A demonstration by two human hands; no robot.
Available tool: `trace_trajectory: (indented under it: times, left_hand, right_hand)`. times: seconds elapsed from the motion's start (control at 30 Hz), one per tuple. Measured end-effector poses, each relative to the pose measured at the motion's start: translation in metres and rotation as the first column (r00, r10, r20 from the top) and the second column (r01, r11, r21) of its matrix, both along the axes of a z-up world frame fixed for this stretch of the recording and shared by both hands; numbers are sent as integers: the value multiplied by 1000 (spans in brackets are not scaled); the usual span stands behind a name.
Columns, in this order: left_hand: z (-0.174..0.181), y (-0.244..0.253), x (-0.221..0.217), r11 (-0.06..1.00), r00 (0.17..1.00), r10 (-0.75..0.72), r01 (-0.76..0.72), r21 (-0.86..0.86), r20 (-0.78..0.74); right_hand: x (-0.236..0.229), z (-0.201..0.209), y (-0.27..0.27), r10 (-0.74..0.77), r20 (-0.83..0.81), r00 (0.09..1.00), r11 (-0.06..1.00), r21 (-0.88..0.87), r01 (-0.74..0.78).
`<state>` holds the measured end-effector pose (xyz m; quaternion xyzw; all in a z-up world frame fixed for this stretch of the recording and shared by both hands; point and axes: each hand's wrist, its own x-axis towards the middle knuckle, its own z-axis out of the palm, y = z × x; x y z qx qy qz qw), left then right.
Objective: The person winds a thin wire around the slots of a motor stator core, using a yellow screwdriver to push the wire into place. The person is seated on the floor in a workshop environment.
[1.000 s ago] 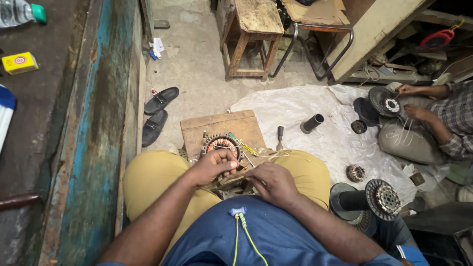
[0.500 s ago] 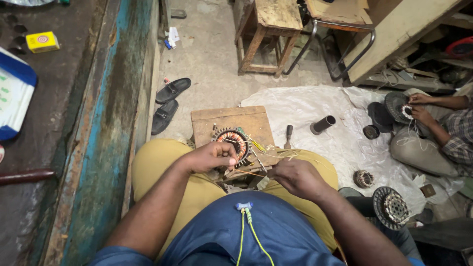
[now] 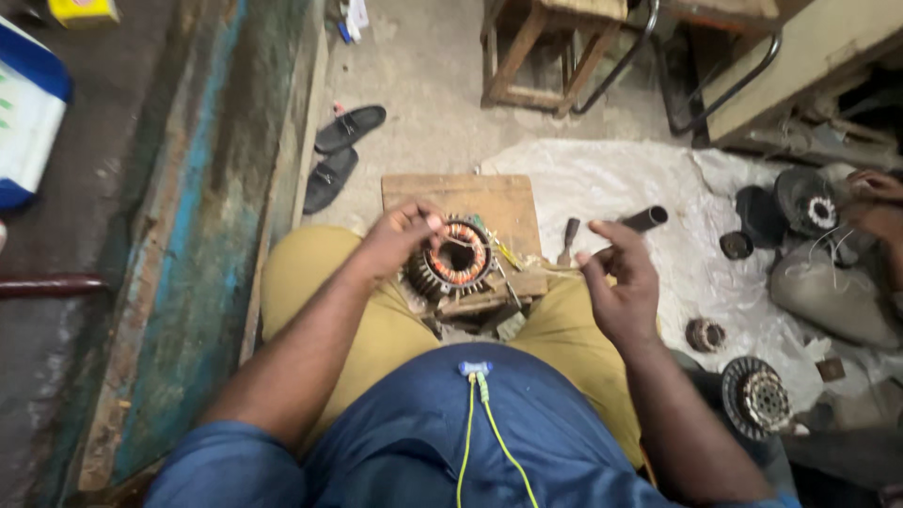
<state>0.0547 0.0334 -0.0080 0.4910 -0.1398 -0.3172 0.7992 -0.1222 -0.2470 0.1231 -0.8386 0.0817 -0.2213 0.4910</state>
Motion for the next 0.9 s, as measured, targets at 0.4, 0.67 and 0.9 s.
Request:
trace_trajectory:
  times: [0.4, 0.67, 0.9]
  left_hand:
    - [7, 6, -5, 974, 971, 132, -164, -156, -197]
    - [16, 4, -10, 1000, 999, -2, 3, 24, -52]
    - [15, -2, -7, 986, 998, 54, -56, 157, 18]
  right_hand:
    - [37, -53, 57, 474, -355, 806, 794, 568, -217]
    - [72, -64, 63, 397, -243, 885, 683, 723, -108]
    - [70, -73, 57, 379, -149, 913, 741, 640, -203]
